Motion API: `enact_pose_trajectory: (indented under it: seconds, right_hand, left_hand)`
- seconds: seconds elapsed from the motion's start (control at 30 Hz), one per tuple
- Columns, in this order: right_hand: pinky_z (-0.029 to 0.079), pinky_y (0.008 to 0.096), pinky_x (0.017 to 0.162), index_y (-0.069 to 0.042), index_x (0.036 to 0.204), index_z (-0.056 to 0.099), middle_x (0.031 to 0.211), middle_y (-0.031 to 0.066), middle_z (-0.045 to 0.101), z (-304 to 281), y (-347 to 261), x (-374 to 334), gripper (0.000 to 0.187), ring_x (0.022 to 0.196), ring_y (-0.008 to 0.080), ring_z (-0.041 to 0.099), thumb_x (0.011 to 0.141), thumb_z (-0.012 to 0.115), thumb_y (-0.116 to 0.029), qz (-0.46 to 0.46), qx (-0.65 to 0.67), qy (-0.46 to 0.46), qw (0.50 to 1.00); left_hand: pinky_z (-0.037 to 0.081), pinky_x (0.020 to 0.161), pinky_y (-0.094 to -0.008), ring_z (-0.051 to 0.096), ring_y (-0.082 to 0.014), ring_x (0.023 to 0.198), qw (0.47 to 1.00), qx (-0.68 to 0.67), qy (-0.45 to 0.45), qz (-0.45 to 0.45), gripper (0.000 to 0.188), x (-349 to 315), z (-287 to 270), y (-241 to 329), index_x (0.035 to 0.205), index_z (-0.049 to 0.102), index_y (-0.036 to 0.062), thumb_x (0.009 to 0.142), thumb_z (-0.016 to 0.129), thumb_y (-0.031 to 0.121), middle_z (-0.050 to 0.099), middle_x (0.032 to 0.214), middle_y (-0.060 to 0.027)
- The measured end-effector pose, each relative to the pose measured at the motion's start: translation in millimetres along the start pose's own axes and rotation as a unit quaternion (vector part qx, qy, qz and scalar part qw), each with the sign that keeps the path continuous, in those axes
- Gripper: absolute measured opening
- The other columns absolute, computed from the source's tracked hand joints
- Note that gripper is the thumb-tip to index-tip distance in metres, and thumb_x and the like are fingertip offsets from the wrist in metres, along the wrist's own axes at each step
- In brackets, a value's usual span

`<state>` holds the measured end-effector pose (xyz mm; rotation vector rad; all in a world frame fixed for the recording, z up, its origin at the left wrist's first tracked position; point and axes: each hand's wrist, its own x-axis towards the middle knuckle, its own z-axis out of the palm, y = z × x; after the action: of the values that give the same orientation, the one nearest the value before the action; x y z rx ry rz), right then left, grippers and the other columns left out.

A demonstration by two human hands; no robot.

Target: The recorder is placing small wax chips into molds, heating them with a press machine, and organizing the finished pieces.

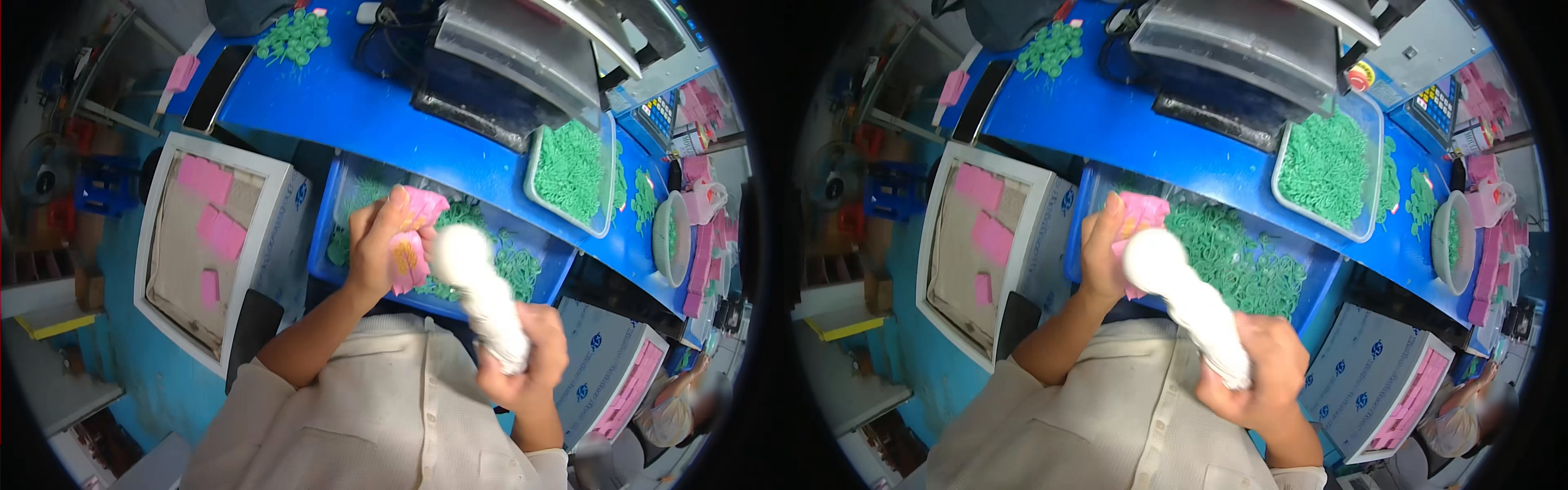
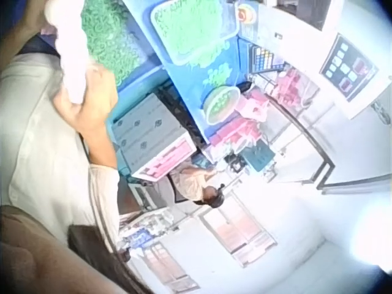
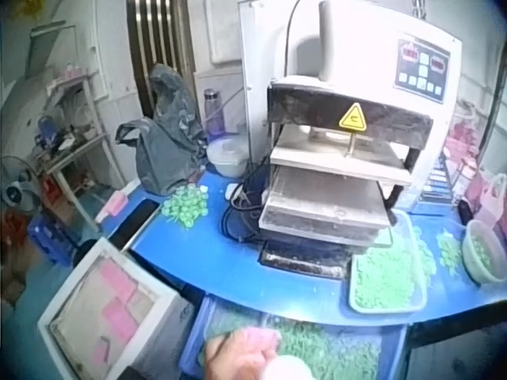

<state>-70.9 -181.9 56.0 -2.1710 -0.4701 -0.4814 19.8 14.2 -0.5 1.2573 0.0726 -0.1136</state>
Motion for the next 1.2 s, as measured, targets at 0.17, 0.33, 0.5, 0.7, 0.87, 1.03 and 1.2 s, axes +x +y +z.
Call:
enact_pose_trajectory:
  seconds: [0.17,0.33,0.5,0.7,0.87,1.03,1.2]
  right_hand:
    - [0.049,0.0359,0.058,0.002,0.101,0.062,0.089,0.0156,0.062,9.6,8.3,0.6,0.045,0.070,0.0284,0.061,0.061,0.072,-0.014,0.015,-0.119,-0.214,0.969]
    - [0.048,0.0356,0.064,0.003,0.105,0.060,0.095,0.0169,0.061,-1.0,-1.4,4.4,0.046,0.075,0.0296,0.059,0.063,0.073,-0.009,-0.019,-0.002,0.031,0.999]
    - [0.044,0.0399,0.071,-0.004,0.114,0.062,0.102,0.0175,0.060,12.6,25.4,18.7,0.055,0.082,0.0311,0.056,0.061,0.074,-0.003,-0.079,-0.212,-0.120,0.967]
    - [0.044,0.0398,0.073,-0.007,0.118,0.060,0.107,0.0186,0.059,13.7,17.1,7.3,0.060,0.086,0.0314,0.055,0.061,0.074,0.003,-0.099,-0.095,0.067,0.988]
    - [0.046,0.0379,0.071,-0.003,0.115,0.062,0.097,0.0154,0.061,14.0,38.8,-5.1,0.050,0.083,0.0307,0.057,0.065,0.071,-0.002,0.041,-0.147,-0.080,0.985]
    - [0.046,0.0407,0.076,-0.001,0.110,0.061,0.097,0.0150,0.060,-8.4,63.3,-35.1,0.045,0.087,0.0319,0.057,0.067,0.072,-0.004,0.187,-0.202,-0.119,0.954]
    - [0.040,0.0459,0.091,-0.001,0.124,0.054,0.116,0.0183,0.054,-8.2,67.6,-55.6,0.061,0.106,0.0360,0.052,0.070,0.078,-0.017,0.189,-0.293,-0.211,0.913]
  left_hand:
    - [0.053,0.051,-0.0324,0.063,-0.0214,0.055,0.996,-0.070,0.028,-0.051,0.061,2.5,2.4,-5.3,0.095,0.062,-0.0023,0.099,0.038,0.053,0.063,0.069,-0.0136]
    - [0.052,0.048,-0.0313,0.063,-0.0203,0.051,0.986,-0.133,0.071,-0.076,0.061,4.5,-2.0,-2.2,0.085,0.064,-0.0025,0.096,0.047,0.055,0.061,0.063,-0.0120]
    - [0.054,0.047,-0.0326,0.064,-0.0217,0.051,0.965,-0.154,0.064,-0.202,0.063,3.1,4.9,-4.3,0.086,0.063,-0.0030,0.093,0.049,0.058,0.062,0.066,-0.0135]
    - [0.054,0.047,-0.0304,0.061,-0.0194,0.049,0.959,-0.160,0.048,-0.228,0.063,-1.8,0.4,-18.1,0.094,0.065,-0.0031,0.093,0.049,0.058,0.060,0.063,-0.0119]
    - [0.054,0.048,-0.0319,0.062,-0.0204,0.051,0.954,-0.144,0.031,-0.262,0.060,-0.4,-6.1,-13.0,0.084,0.063,-0.0012,0.094,0.049,0.056,0.060,0.063,-0.0117]
    - [0.054,0.049,-0.0320,0.063,-0.0204,0.052,0.971,-0.160,-0.009,-0.175,0.054,-7.4,-18.7,-13.8,0.086,0.063,-0.0025,0.095,0.050,0.049,0.061,0.066,-0.0118]
    - [0.056,0.052,-0.0330,0.065,-0.0226,0.056,0.983,-0.127,-0.063,-0.113,0.057,-10.5,-9.3,-6.5,0.093,0.064,-0.0051,0.098,0.044,0.048,0.064,0.072,-0.0144]
